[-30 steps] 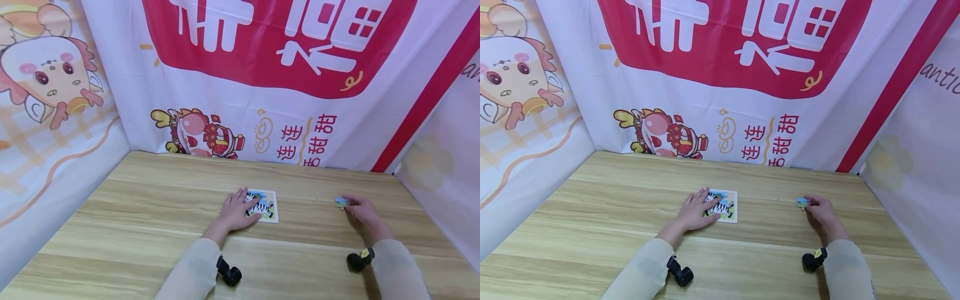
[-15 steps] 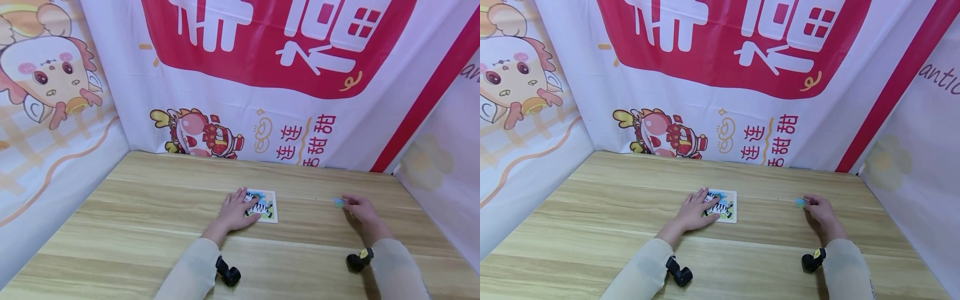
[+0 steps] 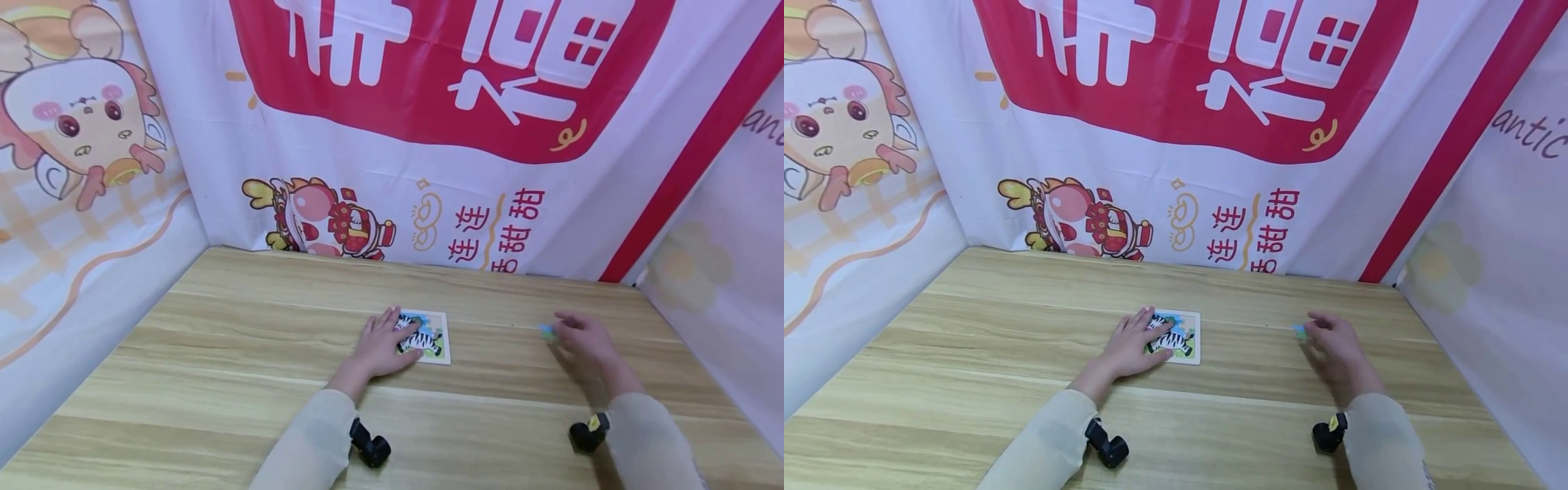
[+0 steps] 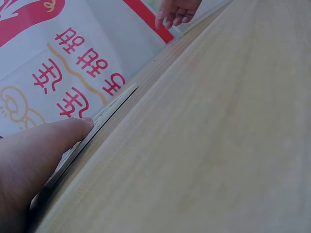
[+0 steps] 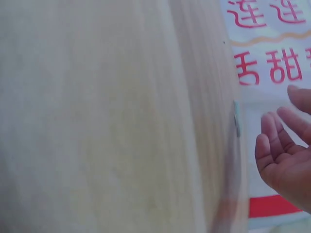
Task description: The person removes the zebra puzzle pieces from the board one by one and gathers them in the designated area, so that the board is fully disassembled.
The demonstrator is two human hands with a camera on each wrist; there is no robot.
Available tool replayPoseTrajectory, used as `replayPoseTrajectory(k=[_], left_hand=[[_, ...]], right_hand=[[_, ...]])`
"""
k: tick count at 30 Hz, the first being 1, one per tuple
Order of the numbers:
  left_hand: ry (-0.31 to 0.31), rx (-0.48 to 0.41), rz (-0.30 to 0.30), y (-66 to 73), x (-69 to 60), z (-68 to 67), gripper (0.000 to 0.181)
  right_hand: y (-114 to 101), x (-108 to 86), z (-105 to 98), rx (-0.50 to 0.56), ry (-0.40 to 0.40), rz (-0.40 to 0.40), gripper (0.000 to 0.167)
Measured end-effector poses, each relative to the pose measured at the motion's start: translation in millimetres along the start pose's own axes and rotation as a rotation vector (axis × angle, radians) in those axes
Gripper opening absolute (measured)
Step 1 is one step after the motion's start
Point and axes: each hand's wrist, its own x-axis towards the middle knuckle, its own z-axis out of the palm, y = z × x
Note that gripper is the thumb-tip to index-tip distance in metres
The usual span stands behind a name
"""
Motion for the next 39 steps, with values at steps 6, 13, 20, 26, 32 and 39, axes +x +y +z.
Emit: replayPoseTrajectory(k=[6,13,20,26,32,39], left_hand=[[0.022,-0.018,-0.02,-0.8,0.5,0.1,0.062],[0.048,-0.043,-0.075,-0.7,0.6,1.5,0.07],[0.062,-0.003,-0.17,-2.1,0.8,2.7,0.077],[0.036,0.039,-0.219,-2.5,1.1,2.4,0.082],[-0.003,0.066,-0.261,-4.1,1.8,2.4,0.082],[-0.019,0.067,-0.26,-1.9,1.2,-0.4,0.081]], right_hand=[[-16,0.1,15,-0.033,0.022,-0.105,0.05],[-32,7.9,33,0.049,-0.006,-0.068,0.053],[-54,16.2,65,0.211,-0.021,-0.184,0.046],[-77,24.8,91,0.235,-0.048,-0.166,0.041],[-90,31.4,115,0.158,-0.077,-0.126,0.04],[-101,33.0,137,0.122,-0.095,-0.144,0.038]])
